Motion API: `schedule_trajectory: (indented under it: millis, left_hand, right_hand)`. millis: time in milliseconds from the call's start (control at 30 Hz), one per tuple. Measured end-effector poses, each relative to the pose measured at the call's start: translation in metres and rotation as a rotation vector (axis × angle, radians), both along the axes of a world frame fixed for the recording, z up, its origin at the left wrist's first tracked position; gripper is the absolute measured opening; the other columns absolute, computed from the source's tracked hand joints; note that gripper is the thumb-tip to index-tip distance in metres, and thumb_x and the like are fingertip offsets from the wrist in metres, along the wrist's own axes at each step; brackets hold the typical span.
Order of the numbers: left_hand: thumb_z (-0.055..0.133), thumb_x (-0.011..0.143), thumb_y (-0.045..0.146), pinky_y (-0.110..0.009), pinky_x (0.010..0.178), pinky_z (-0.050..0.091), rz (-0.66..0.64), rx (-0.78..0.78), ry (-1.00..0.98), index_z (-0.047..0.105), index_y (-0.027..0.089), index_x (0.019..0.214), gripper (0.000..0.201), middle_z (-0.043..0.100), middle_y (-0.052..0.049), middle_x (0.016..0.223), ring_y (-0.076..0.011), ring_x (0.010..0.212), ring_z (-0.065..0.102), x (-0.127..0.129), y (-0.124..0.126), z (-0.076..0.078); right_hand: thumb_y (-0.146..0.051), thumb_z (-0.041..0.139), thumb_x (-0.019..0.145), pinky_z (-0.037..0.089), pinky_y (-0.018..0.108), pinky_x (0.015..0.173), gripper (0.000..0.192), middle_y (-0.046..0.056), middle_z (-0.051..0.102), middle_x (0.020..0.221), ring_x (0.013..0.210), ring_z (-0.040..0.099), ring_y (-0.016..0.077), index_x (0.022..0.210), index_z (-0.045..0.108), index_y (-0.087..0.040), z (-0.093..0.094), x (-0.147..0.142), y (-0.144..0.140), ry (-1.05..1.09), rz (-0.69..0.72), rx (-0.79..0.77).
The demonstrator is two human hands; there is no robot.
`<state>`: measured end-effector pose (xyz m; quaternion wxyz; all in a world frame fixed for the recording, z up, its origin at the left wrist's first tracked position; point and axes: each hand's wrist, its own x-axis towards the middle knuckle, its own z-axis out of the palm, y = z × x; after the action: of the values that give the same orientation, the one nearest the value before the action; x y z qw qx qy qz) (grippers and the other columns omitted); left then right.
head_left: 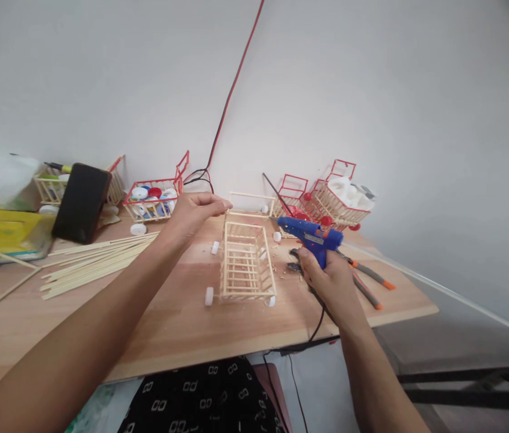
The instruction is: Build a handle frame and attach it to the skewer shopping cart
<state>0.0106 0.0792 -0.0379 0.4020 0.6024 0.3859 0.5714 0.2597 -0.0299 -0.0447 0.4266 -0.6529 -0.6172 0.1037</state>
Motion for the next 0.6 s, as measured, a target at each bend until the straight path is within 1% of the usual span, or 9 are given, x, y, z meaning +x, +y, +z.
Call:
schedule_trajectory:
  millis: [167,300,433,600]
  left_hand:
    - [0.075,0.066,0.038,-0.029,0.076,0.046,-0.001,-0.006,-0.012,0.075,0.02,0.067,0.019,0.072,-0.004,0.075,-0.0175,0.076,0.062,0.0,-0.001,0.0]
    - [0.075,0.066,0.038,-0.028,0.075,0.046,-0.004,-0.01,-0.015,0.076,0.02,0.067,0.018,0.071,-0.003,0.073,-0.0162,0.074,0.062,0.0,0.0,0.0]
    - [0.075,0.066,0.038,-0.028,0.075,0.046,-0.006,-0.009,-0.015,0.076,0.02,0.067,0.018,0.071,-0.003,0.073,-0.016,0.074,0.062,0.0,0.001,-0.001]
    - [0.075,0.066,0.039,-0.03,0.077,0.047,-0.007,-0.005,-0.01,0.075,0.02,0.068,0.019,0.071,-0.004,0.075,-0.0176,0.077,0.063,0.0,0.0,-0.001]
  right_hand:
    - [-0.058,0.052,0.083,0.037,0.026,0.05,0.044,0.0,0.054,0.049,0.05,0.05,0.0165,0.064,0.055,-0.018,0.004,-0.004,0.001,0.013,0.013,0.011]
    - [-0.058,0.052,0.083,0.037,0.027,0.051,0.044,0.0,0.053,0.049,0.051,0.05,0.0171,0.063,0.053,-0.019,0.003,-0.004,0.0,0.008,0.021,0.01]
    - [-0.058,0.051,0.084,0.037,0.027,0.052,0.043,0.0,0.052,0.05,0.051,0.05,0.0169,0.064,0.051,-0.02,0.0,0.002,-0.002,-0.003,0.01,-0.018]
    - [-0.06,0.051,0.082,0.036,0.027,0.052,0.044,0.0,0.051,0.052,0.052,0.048,0.0167,0.064,0.049,-0.02,-0.003,0.01,0.0,-0.023,-0.038,-0.004]
